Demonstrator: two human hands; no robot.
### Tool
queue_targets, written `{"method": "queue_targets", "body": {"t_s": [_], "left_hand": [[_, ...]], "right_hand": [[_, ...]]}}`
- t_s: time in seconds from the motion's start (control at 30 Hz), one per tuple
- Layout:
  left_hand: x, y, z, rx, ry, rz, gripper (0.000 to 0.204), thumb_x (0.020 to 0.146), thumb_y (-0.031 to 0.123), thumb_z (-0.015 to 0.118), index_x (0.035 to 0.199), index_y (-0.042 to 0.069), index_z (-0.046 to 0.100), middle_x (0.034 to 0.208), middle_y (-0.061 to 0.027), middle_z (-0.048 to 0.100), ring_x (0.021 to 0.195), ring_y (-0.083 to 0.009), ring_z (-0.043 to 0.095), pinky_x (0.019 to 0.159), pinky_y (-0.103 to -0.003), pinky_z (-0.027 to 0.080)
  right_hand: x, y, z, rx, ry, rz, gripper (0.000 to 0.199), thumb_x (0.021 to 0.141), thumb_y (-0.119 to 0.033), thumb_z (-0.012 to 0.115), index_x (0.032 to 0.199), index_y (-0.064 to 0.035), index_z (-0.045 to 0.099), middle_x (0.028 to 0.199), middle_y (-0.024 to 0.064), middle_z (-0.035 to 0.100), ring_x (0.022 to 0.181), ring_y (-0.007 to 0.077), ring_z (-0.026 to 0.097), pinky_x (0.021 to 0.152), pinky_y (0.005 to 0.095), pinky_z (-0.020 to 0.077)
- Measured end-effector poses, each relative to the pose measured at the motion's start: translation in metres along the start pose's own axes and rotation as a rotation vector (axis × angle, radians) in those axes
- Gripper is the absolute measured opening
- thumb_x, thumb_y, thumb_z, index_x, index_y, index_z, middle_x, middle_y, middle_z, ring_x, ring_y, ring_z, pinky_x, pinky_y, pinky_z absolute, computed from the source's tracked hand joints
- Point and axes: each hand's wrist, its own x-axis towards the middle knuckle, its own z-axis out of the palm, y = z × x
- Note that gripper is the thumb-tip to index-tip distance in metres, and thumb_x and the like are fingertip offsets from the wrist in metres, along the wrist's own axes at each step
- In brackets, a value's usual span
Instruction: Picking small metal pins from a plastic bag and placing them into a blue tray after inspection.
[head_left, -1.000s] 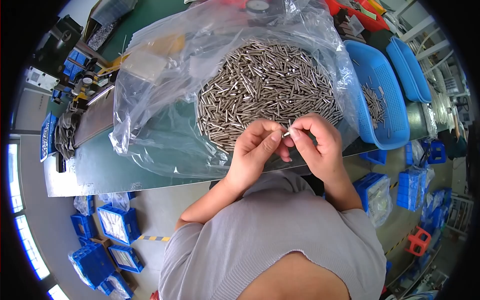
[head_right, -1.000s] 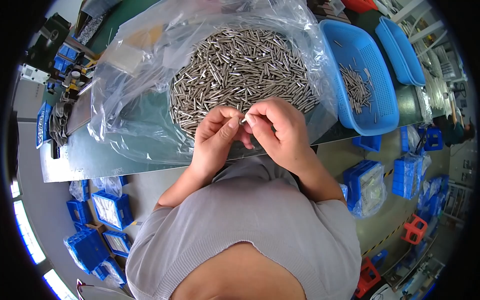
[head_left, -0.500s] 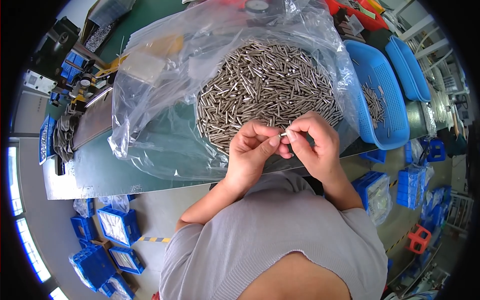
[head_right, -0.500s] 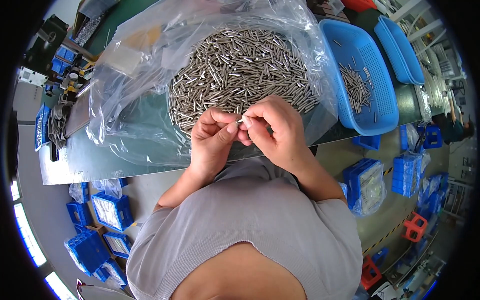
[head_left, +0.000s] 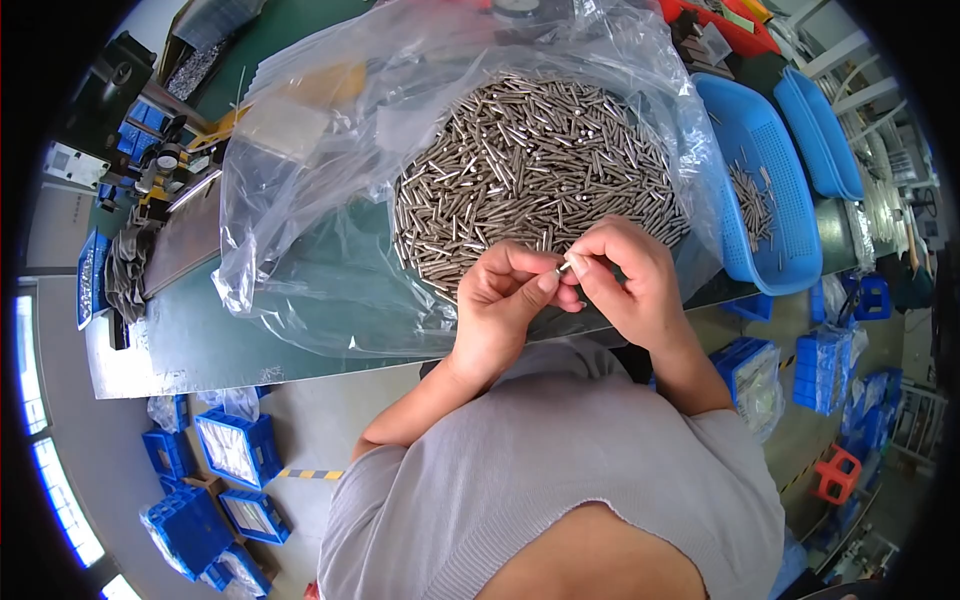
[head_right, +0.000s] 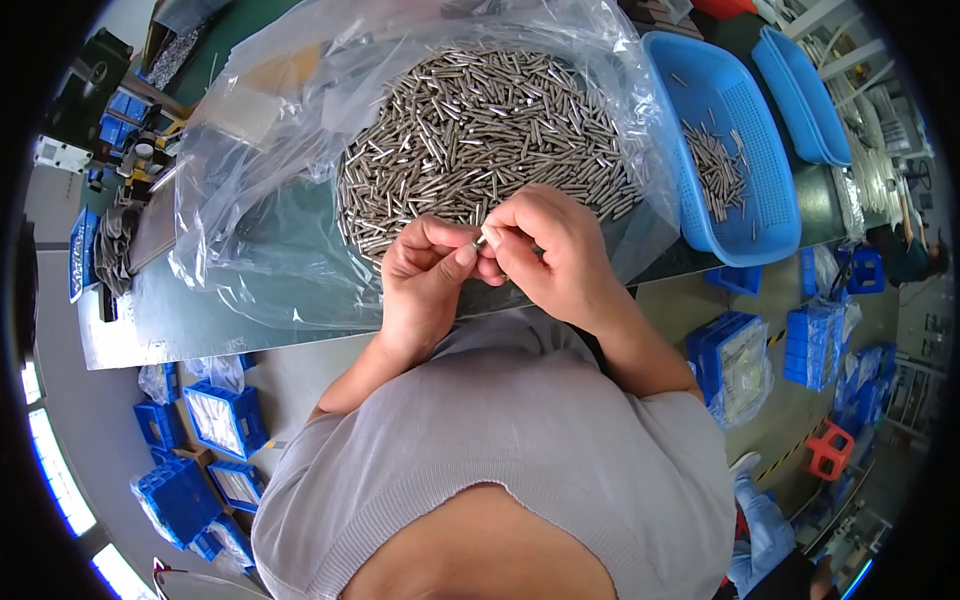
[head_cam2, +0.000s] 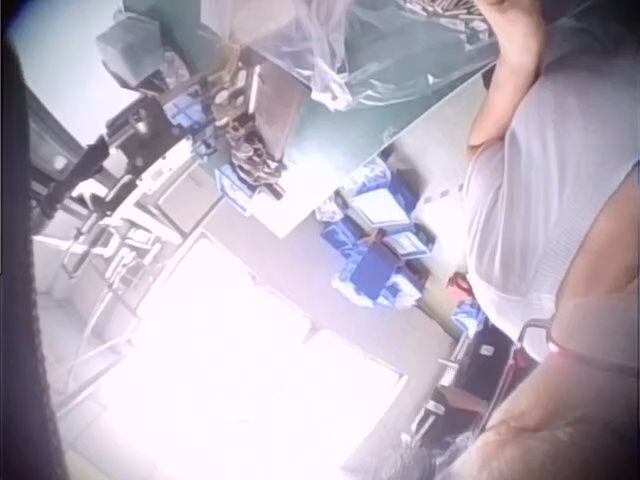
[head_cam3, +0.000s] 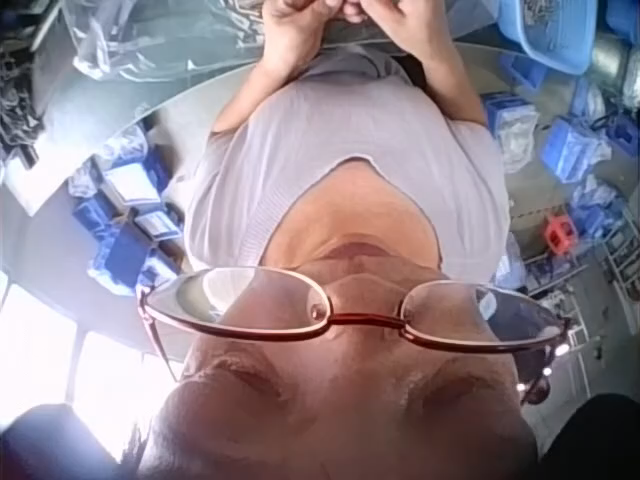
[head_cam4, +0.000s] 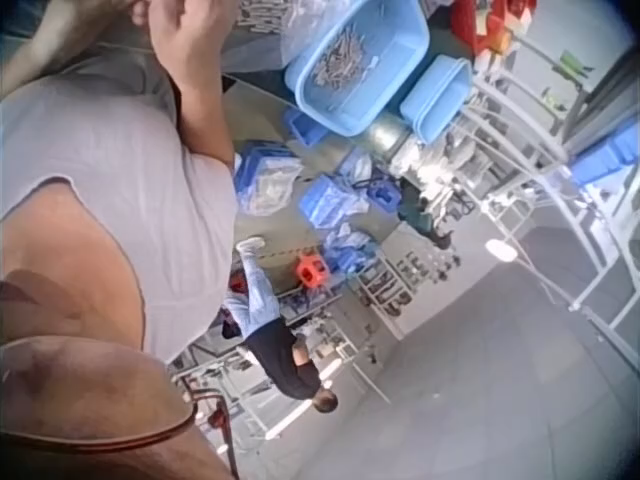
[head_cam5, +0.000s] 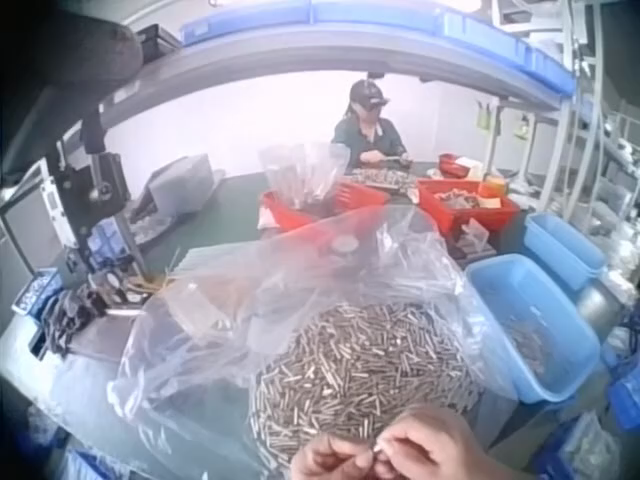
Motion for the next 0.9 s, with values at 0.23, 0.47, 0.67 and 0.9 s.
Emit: {"method": "queue_targets", "body": {"t_s": [0.23, 0.47, 0.67, 0.9], "left_hand": [[0.009, 0.007, -0.004, -0.03, 0.005, -0.008, 0.006, 0.092, -0.002, 0.051, 0.097, -0.002, 0.053, 0.091, -0.0157, 0.065, 0.079, -0.0192, 0.065, 0.073, -0.033, 0.056], [-0.001, 0.01, 0.004, -0.109, -0.03, -0.039, 0.009, 0.092, 0.004, 0.055, 0.1, 0.003, 0.05, 0.089, -0.0071, 0.061, 0.074, -0.0144, 0.062, 0.068, -0.029, 0.054], [-0.012, 0.012, 0.004, -0.088, 0.054, -0.033, 0.005, 0.09, 0.005, 0.06, 0.091, 0.002, 0.056, 0.084, -0.0088, 0.065, 0.071, -0.0138, 0.062, 0.065, -0.028, 0.054], [-0.009, 0.021, 0.001, -0.123, -0.013, -0.013, 0.006, 0.091, 0.007, 0.059, 0.094, 0.002, 0.056, 0.088, -0.0105, 0.065, 0.073, -0.016, 0.063, 0.067, -0.029, 0.054]], "right_hand": [[0.001, -0.006, 0.001, 0.282, -0.013, 0.248, 0.008, 0.09, -0.006, 0.058, 0.09, 0.0017, 0.06, 0.083, 0.0049, 0.061, 0.075, 0.01, 0.061, 0.067, 0.0232, 0.0482], [0.002, -0.015, 0.003, 0.049, -0.02, 0.071, 0.005, 0.08, 0.0, 0.063, 0.084, -0.0002, 0.06, 0.076, 0.0082, 0.058, 0.064, 0.0175, 0.056, 0.058, 0.0273, 0.0446], [-0.007, -0.024, 0.009, 0.047, 0.046, 0.085, 0.009, 0.078, 0.003, 0.063, 0.087, 0.0005, 0.062, 0.079, 0.0082, 0.061, 0.067, 0.0161, 0.058, 0.061, 0.0263, 0.0464], [0.009, -0.028, 0.005, 0.033, 0.052, 0.018, 0.012, 0.08, 0.004, 0.062, 0.091, 0.0002, 0.065, 0.081, 0.0079, 0.062, 0.071, 0.0159, 0.059, 0.064, 0.0259, 0.0465]]}}
